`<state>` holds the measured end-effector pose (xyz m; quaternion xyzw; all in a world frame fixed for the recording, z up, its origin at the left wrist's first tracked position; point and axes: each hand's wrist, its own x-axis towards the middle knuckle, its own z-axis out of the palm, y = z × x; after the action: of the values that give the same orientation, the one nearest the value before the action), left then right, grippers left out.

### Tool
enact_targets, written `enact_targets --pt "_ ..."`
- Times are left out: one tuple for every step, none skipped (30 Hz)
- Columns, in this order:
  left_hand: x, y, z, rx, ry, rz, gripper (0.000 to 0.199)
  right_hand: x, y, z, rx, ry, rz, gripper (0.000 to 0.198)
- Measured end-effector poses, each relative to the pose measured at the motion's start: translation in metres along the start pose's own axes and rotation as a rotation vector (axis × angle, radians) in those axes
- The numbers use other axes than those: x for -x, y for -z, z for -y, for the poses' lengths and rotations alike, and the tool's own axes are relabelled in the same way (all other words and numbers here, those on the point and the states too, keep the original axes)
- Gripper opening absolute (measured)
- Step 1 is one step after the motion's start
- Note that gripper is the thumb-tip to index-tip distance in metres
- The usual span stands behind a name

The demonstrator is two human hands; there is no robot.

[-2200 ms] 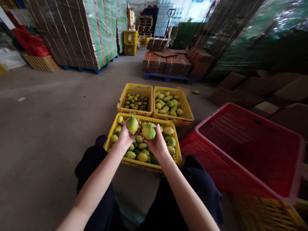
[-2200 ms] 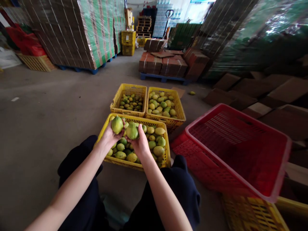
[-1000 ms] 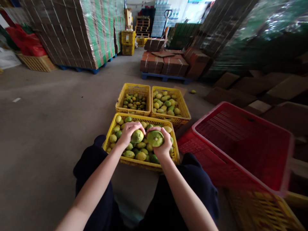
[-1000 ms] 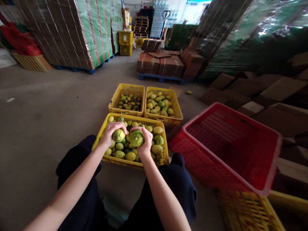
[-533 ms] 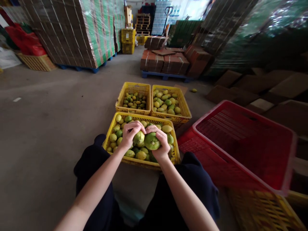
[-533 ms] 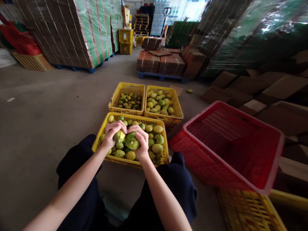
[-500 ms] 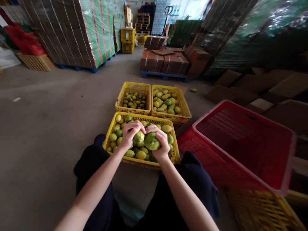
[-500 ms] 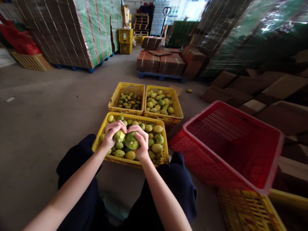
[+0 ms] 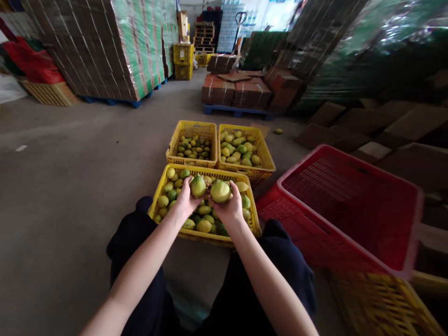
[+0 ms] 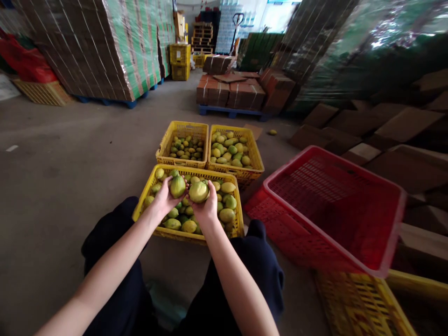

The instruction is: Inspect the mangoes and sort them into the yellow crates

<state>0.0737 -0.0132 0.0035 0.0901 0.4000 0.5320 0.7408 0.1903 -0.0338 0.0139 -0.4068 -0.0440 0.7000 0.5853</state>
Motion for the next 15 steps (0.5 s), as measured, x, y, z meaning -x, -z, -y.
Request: enact_targets --pt "-0.001 0.0 -0.001 0.038 0.029 -0.004 0.023 0.0 0.0 0.003 -0.03 -0.036 -0.002 0.024" --pt "-0.002 0.0 -0.003 0.064 0.052 -0.005 0.019 0.0 0.0 0.006 -0.057 -0.059 0.0 0.024" --pt "-0.001 -0.001 -0.005 0.083 0.074 -0.007 0.018 0.0 0.001 0.008 -0.081 -0.072 -0.002 0.024" --pt "-0.001 -0.001 -0.007 0.099 0.095 -0.009 0.018 0.001 0.002 0.01 -0.102 -0.078 -0.008 0.025" --pt "0.0 -0.002 -0.008 0.115 0.115 -0.012 0.02 0.001 0.004 0.012 -0.118 -0.085 -0.021 0.026" --pt "0.001 -0.003 -0.009 0.128 0.132 -0.018 0.023 0.001 0.007 0.013 -0.13 -0.094 -0.038 0.027" --pt "0.002 -0.003 -0.009 0.132 0.151 -0.02 0.026 0.001 0.01 0.015 -0.141 -0.105 -0.059 0.027" --pt "0.003 -0.003 -0.008 0.119 0.173 -0.017 0.028 0.001 0.013 0.016 -0.15 -0.116 -0.082 0.026" --pt "0.004 -0.002 -0.005 0.087 0.199 -0.009 0.03 0.001 0.018 0.018 -0.161 -0.121 -0.106 0.024" --pt "0.005 0.0 -0.001 0.035 0.228 0.0 0.032 0.001 0.023 0.02 -0.171 -0.117 -0.127 0.023" --pt "0.007 0.003 0.005 -0.034 0.257 0.011 0.032 0.0 0.028 0.023 -0.18 -0.106 -0.145 0.022" --pt "0.01 0.006 0.012 -0.122 0.293 0.024 0.033 0.001 0.034 0.027 -0.185 -0.088 -0.158 0.02" --pt "0.014 0.011 0.02 -0.225 0.332 0.05 0.033 0.001 0.039 0.03 -0.184 -0.072 -0.165 0.019" --pt "0.02 0.017 0.03 -0.333 0.379 0.09 0.032 0.002 0.044 0.034 -0.18 -0.06 -0.166 0.018" --pt "0.028 0.024 0.04 -0.457 0.447 0.152 0.032 0.004 0.049 0.038 -0.172 -0.052 -0.161 0.018"
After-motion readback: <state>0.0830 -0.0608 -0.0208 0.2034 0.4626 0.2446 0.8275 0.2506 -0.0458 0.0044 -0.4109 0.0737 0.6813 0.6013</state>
